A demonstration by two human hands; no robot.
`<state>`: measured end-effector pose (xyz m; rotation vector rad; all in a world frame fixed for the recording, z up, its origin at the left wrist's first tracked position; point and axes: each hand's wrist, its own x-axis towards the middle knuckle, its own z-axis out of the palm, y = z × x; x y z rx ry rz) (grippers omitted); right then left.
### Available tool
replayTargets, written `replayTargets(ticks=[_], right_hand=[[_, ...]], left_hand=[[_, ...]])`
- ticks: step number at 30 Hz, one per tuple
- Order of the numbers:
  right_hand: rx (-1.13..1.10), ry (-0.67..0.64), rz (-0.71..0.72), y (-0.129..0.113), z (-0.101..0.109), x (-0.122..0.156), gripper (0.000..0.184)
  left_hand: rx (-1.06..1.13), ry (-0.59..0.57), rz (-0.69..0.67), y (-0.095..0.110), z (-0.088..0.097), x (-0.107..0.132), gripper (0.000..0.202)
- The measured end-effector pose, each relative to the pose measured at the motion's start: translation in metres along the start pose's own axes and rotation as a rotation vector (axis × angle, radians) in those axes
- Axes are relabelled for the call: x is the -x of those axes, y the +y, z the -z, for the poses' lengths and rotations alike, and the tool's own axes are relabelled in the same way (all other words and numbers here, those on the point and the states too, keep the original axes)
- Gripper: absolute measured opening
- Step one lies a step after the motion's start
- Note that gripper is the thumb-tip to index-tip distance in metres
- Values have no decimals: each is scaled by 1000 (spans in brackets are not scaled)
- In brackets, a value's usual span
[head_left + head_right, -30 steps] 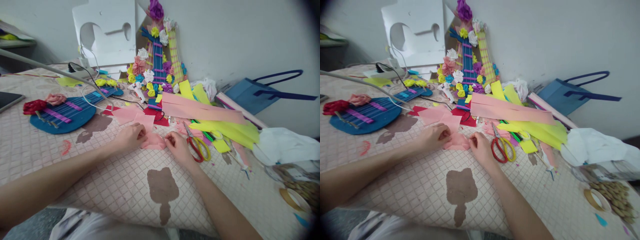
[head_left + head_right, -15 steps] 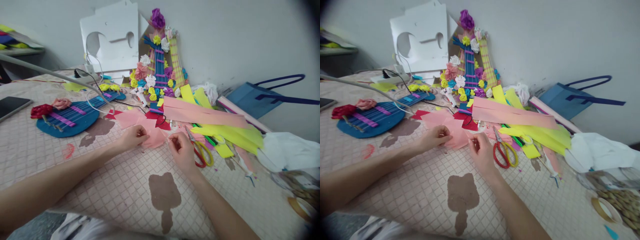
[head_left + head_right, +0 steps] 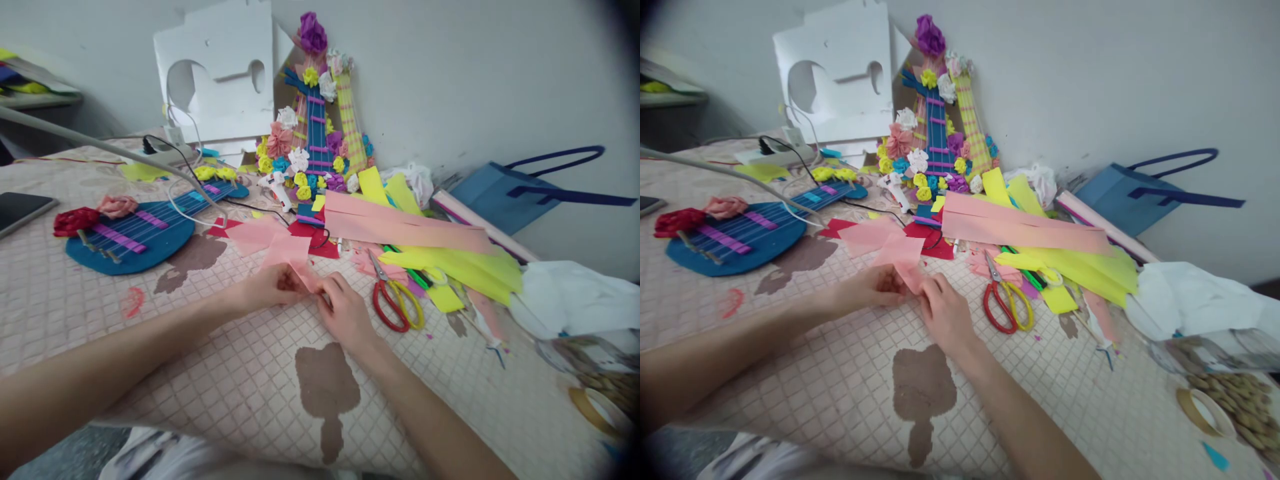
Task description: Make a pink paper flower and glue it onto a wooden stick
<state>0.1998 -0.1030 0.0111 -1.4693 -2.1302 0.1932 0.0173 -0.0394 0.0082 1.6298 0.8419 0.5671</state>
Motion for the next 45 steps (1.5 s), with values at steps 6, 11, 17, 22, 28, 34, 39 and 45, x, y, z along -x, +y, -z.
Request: replayTargets(ticks=[6, 11, 17, 22, 28, 34, 39, 45], right_hand=[[17, -40, 82, 21, 7, 1, 15], [84, -38, 87, 33, 14, -1, 19], [149, -84, 51, 22, 17, 0, 23], [124, -169, 137, 20, 15, 2, 13], [2, -193, 91, 29, 14, 3, 17], [-140, -189, 11, 29, 13, 3, 8], [-199, -139, -57, 30, 11, 3, 7], [-207, -157, -58, 28, 13, 4, 15]], left_hand=[[-648, 446, -319, -12, 20, -2, 31], [-811, 229, -468, -1, 20, -1, 12], [-907, 126, -478, 2, 11, 4, 7], [-891, 85, -477, 1, 6, 6, 10], [-750, 94, -424, 2, 12, 5, 6], [-653, 46, -380, 0, 14, 4, 5], [-628, 70, -362, -5, 14, 3, 4], [-600, 68, -358, 0, 12, 4, 2]])
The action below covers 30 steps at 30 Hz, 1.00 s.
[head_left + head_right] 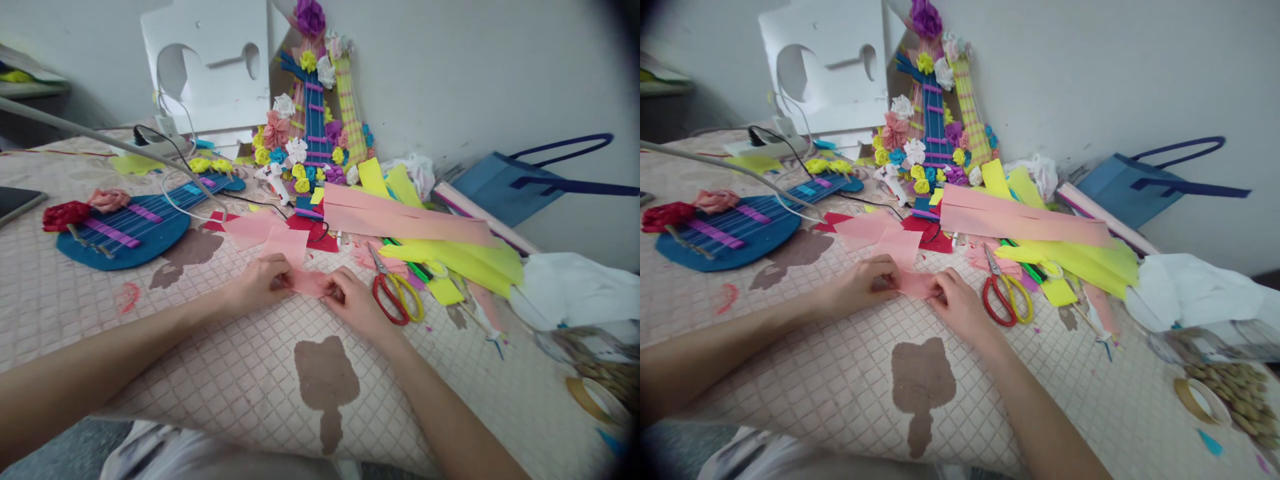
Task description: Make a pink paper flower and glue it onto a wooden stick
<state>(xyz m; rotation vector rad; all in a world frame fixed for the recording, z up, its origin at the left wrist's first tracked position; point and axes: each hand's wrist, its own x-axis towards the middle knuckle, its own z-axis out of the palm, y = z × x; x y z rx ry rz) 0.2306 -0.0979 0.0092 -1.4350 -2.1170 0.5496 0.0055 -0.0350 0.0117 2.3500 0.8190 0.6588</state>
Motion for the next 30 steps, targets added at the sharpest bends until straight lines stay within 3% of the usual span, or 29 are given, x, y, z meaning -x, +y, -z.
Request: replayTargets(ticks=[7, 19, 30], right_hand=[[9, -33, 11, -1, 3, 0, 13], [17, -38, 9, 1, 2, -1, 7], [-15, 22, -82, -2, -4, -2, 9]], left_hand=[[-12, 45, -15, 2, -1, 0, 8], [-48, 0, 8, 0, -1, 0, 3], [-139, 82, 17, -7, -13, -1, 11]])
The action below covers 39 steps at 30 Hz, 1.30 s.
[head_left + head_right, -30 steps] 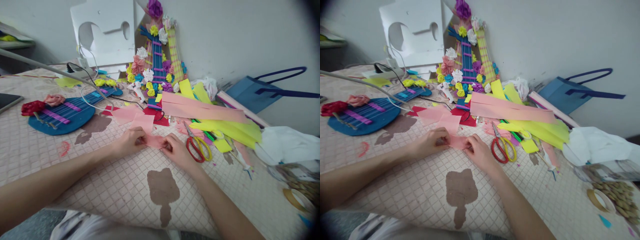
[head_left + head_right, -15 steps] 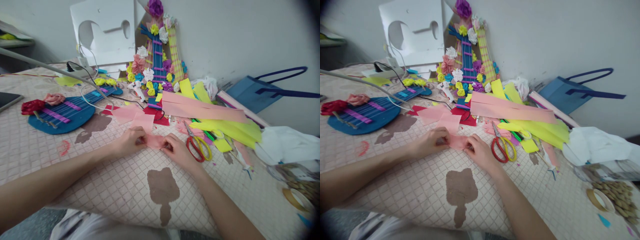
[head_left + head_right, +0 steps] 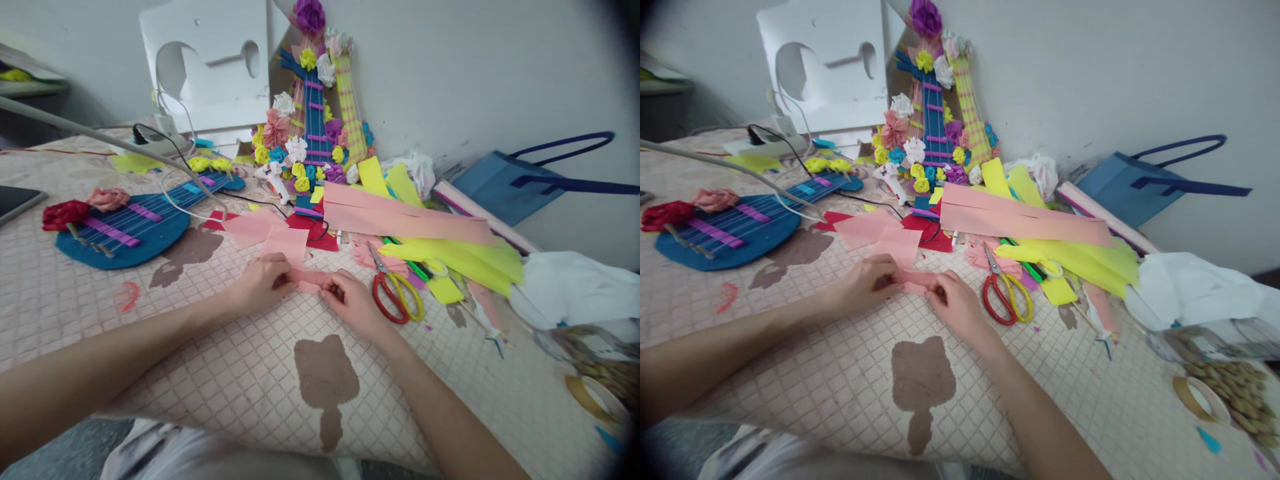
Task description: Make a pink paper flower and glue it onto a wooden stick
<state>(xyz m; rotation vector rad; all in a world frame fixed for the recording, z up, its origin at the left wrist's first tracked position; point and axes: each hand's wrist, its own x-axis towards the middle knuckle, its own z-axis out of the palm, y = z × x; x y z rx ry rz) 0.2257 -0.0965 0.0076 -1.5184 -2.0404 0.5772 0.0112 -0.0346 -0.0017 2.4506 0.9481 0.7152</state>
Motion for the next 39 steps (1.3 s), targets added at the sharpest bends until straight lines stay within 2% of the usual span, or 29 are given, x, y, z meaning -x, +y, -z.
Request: replayTargets(ticks=[8, 30, 39], right_hand=[[57, 24, -64, -3, -4, -2, 10], [215, 70, -59, -6, -9, -3, 14], [138, 116, -54, -4, -12, -3, 7]], left_hand=[[-55, 16, 41, 4, -2, -1, 10], [-117, -7, 45, 4, -3, -3, 8], [-87, 9, 80, 7, -3, -2, 2]])
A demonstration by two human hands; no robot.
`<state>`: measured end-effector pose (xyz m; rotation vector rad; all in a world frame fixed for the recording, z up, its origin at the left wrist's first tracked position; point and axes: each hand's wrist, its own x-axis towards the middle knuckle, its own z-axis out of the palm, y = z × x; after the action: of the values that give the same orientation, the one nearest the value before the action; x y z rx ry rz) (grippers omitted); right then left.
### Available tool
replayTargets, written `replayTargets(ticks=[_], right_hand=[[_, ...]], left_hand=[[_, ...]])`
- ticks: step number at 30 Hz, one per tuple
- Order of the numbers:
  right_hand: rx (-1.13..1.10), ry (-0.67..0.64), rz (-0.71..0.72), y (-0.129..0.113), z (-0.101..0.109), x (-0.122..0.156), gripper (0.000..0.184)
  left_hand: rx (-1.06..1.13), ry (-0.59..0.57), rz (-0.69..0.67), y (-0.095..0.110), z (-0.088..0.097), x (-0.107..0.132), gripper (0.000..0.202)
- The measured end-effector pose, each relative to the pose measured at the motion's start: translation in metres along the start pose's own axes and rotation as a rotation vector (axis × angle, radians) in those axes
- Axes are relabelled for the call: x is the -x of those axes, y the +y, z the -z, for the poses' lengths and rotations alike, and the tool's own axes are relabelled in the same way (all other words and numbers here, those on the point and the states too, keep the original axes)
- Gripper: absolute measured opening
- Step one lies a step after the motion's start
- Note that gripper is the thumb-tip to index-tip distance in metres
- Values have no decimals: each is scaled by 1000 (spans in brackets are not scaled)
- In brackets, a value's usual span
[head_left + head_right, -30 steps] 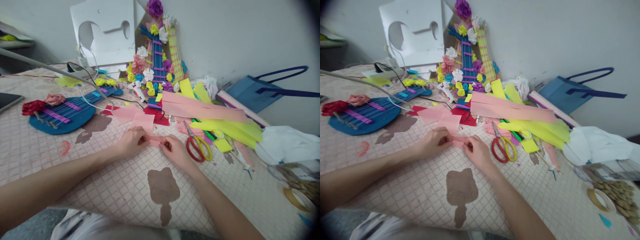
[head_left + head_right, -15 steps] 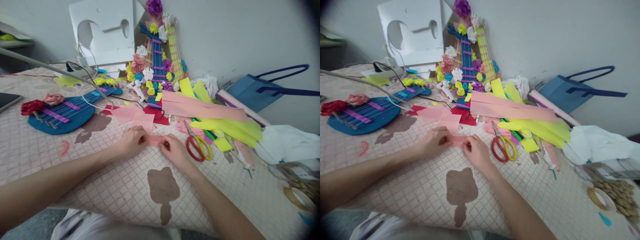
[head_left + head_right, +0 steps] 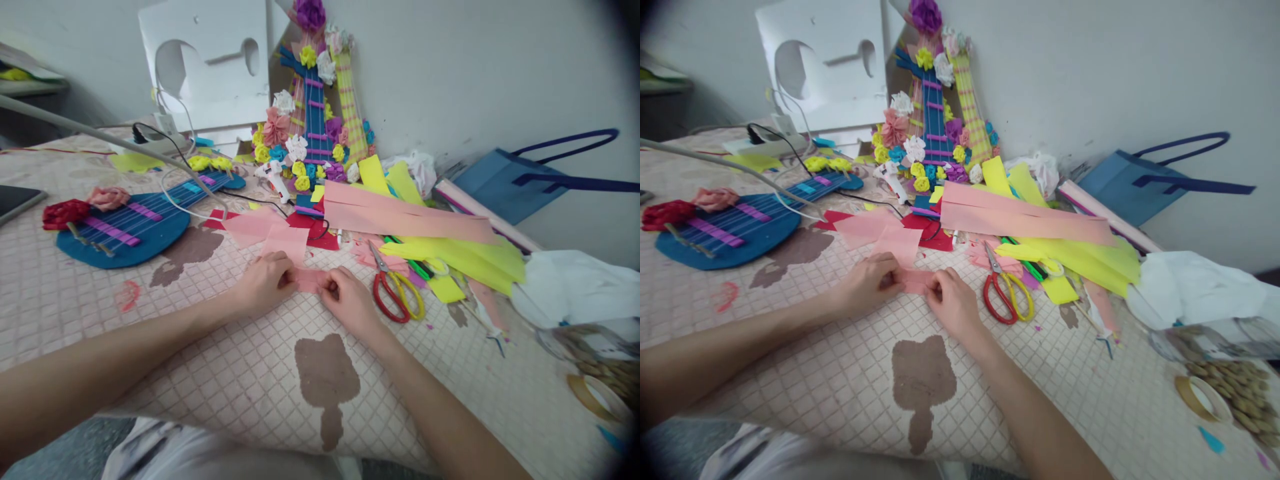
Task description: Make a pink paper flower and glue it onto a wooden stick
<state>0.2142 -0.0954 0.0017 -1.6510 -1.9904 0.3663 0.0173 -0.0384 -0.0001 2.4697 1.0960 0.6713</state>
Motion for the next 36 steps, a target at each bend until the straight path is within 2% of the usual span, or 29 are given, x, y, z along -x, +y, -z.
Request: replayTargets(ticks=[4, 9, 12, 15, 18, 21, 24, 27, 29, 32, 36], right_hand=[[-81, -18, 13, 0, 1, 0, 12], [-94, -69, 22, -1, 5, -1, 17], [-47, -74, -1, -2, 4, -2, 13], [10, -32, -3, -2, 1, -3, 6], [49, -3, 2, 0, -4, -3, 2], [9, 20, -21, 3, -7, -3, 6], [-26, 75, -59, 4, -7, -2, 18], [-14, 48, -26, 3, -3, -1, 25], [-18, -10, 7, 1, -1, -1, 21], [-41, -62, 31, -1, 2, 0, 14], [-104, 25, -2, 1, 4, 0, 20]], left_hand=[[118, -6, 17, 3, 2, 1, 14], [136, -70, 1, 1, 5, -2, 18], [127, -70, 8, -1, 6, -4, 17], [76, -66, 14, 1, 5, -5, 6], [-4, -35, 78, 4, 1, -4, 6], [12, 13, 131, 4, -2, -2, 26], [88, 36, 100, 1, -2, 0, 42], [90, 4, 35, -2, 0, 0, 32], [82, -16, 9, -2, 1, 0, 22], [85, -22, -1, -2, 2, -1, 18], [92, -21, -8, -2, 2, -1, 17]])
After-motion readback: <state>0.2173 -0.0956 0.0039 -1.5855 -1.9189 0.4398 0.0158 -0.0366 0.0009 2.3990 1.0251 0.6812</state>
